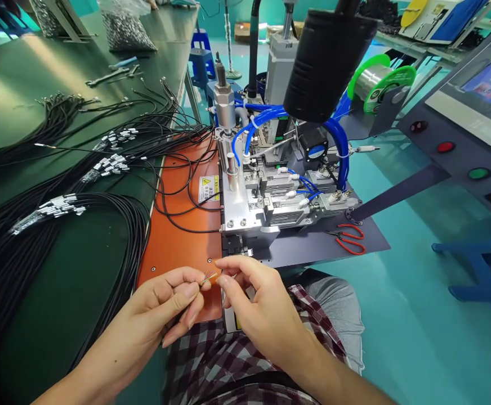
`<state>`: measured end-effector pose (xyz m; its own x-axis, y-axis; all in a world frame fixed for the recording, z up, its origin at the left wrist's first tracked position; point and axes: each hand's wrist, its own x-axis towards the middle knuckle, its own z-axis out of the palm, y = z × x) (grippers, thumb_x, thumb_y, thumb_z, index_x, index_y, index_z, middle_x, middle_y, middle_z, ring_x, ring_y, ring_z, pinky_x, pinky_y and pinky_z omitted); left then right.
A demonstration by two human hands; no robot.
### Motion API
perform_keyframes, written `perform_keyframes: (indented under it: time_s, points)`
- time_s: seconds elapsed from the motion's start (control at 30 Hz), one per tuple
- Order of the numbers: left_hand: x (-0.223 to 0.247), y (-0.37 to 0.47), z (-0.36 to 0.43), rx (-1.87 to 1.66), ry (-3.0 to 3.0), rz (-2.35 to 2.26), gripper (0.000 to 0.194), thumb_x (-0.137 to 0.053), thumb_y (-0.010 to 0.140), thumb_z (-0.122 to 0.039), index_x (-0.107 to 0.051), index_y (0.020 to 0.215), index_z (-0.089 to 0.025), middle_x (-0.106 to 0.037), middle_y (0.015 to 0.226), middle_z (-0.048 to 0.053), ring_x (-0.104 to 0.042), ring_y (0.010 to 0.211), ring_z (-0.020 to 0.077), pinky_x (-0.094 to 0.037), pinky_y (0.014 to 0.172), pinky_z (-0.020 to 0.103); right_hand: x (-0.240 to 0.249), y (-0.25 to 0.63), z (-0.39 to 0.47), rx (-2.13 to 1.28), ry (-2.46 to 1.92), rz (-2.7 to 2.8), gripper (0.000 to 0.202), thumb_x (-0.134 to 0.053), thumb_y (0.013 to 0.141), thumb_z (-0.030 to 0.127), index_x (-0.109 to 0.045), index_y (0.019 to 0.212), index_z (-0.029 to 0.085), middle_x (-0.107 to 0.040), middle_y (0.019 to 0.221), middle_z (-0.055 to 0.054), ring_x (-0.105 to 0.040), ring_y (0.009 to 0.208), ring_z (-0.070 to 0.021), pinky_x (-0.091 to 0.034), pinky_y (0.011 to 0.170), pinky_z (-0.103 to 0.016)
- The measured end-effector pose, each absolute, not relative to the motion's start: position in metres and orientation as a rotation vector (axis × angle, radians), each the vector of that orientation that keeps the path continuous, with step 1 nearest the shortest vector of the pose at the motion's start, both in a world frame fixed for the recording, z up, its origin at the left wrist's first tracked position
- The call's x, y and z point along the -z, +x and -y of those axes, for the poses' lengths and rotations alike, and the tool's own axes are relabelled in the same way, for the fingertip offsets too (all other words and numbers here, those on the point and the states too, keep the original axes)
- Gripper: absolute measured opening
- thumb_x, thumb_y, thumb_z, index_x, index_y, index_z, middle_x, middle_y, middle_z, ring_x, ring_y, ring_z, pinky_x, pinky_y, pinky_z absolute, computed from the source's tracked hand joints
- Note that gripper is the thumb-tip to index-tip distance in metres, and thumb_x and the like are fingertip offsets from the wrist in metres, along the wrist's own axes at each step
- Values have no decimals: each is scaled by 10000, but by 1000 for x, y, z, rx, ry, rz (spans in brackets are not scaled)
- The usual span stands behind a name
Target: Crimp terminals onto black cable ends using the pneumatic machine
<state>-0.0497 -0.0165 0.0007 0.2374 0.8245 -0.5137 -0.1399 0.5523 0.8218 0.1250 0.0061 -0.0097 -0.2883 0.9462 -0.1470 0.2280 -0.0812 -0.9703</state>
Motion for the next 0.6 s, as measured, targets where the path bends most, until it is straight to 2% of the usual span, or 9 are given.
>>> perform_keyframes:
  time_s: [0.17,0.37,0.5,0.6]
  points:
    - [-1,-50,18,-754,738,-1171,214,-567,884,-386,-568,860,-173,-516,536,-70,-322,411,32,-239,440,175,9,124,-8,-1430,-1318,1514,156,-594,889,237,-686,1015,242,-682,821,6,-626,679,-128,-508,622,-249]
    - [1,-49,17,-742,801,-1245,222,-627,841,-385,-550,829,-177,-586,571,-51,-434,411,45,-319,463,178,8,127,-6,-1453,-1314,1512,142,-587,891,219,-680,993,251,-649,722,33,-597,634,-113,-485,599,-234]
    - [3,-49,16,-708,811,-1235,213,-625,843,-375,-542,824,-180,-602,572,-47,-482,407,62,-348,452,183,8,126,-5,-1460,-1300,1516,127,-593,882,199,-669,976,236,-645,714,39,-587,619,-109,-485,593,-234]
    - [4,-50,16,-690,815,-1231,209,-623,842,-369,-539,823,-179,-601,553,-50,-491,391,63,-344,439,179,8,125,-5,-1413,-1271,1547,182,-586,882,179,-655,1041,234,-659,769,31,-595,651,-112,-497,615,-235]
